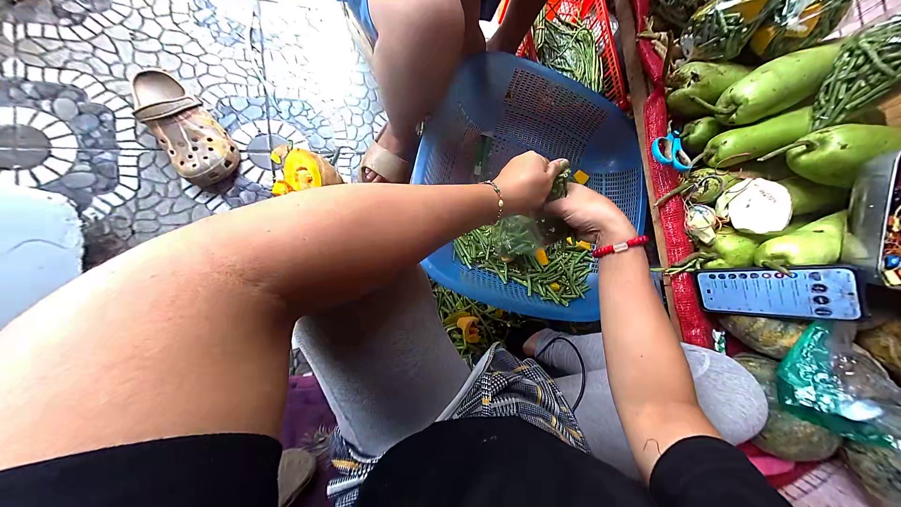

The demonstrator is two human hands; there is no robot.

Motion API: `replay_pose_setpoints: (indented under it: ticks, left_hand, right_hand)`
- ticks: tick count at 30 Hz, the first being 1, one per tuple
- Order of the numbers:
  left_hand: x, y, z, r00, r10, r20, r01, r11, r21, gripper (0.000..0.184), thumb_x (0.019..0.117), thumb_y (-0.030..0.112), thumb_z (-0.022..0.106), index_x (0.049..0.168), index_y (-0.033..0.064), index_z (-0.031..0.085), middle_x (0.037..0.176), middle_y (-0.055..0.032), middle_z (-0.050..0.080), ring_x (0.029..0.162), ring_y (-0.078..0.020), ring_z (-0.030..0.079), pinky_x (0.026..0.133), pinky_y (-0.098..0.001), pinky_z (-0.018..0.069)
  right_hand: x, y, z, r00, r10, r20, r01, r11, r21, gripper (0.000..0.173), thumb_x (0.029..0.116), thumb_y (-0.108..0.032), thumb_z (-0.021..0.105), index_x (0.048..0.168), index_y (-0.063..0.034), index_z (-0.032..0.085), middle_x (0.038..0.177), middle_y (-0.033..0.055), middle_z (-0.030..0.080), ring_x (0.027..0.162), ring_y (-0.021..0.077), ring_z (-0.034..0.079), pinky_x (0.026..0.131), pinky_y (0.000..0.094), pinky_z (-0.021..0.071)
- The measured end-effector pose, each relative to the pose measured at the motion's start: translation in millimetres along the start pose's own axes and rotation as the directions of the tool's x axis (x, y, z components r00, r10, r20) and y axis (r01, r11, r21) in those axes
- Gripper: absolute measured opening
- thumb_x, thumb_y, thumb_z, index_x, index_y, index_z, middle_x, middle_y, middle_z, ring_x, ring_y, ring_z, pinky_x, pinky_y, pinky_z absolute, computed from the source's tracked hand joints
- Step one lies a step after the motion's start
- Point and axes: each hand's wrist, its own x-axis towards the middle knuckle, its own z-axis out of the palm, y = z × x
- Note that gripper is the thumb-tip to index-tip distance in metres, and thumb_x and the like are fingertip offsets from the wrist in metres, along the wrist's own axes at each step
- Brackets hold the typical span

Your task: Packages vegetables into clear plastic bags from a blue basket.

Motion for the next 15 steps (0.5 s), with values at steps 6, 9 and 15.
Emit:
replay_pose_setpoints:
  ticks: [6, 9, 15]
  left_hand:
    - [2, 4, -2, 0.999, 0.036, -0.012, -0.037, 0.999, -0.04, 0.057, 0.1153, 0.034, 0.028, 0.108, -0.0039, 0.07, 0.093, -0.0174, 0.065, 0.087, -0.0273, 0.062, 0.083, -0.0457, 0.0487]
    - [0, 6, -4, 1.0, 0.021, -0.018, -0.022, 0.999, -0.038, 0.056, 0.1154, 0.034, 0.027, 0.113, -0.0033, 0.069, 0.093, -0.0165, 0.064, 0.083, -0.0257, 0.059, 0.08, -0.0443, 0.0479]
    - [2, 2, -11, 0.997, -0.058, -0.041, 0.051, 0.987, -0.154, 0.058, 0.1149, 0.038, 0.026, 0.115, -0.0018, 0.069, 0.077, -0.0084, 0.053, 0.063, -0.018, 0.048, 0.063, -0.0362, 0.0447]
  right_hand:
    - [-5, -16, -5, 0.999, 0.026, -0.027, -0.031, 0.983, -0.181, 0.046, 0.0947, -0.011, 0.071, 0.137, -0.006, 0.054, 0.102, 0.0171, 0.066, 0.074, 0.0252, 0.067, 0.063, 0.0417, 0.0596]
    - [-3, -22, -6, 0.995, 0.034, -0.098, -0.055, 0.974, -0.22, 0.044, 0.098, -0.015, 0.068, 0.137, -0.0035, 0.051, 0.12, 0.0208, 0.062, 0.086, 0.0301, 0.068, 0.071, 0.0457, 0.06]
    - [-108, -28, 13, 0.793, -0.501, -0.345, 0.214, 0.76, -0.614, 0.027, 0.1055, -0.022, 0.05, 0.116, -0.004, 0.067, 0.094, 0.0172, 0.066, 0.074, 0.0288, 0.064, 0.063, 0.0493, 0.0515]
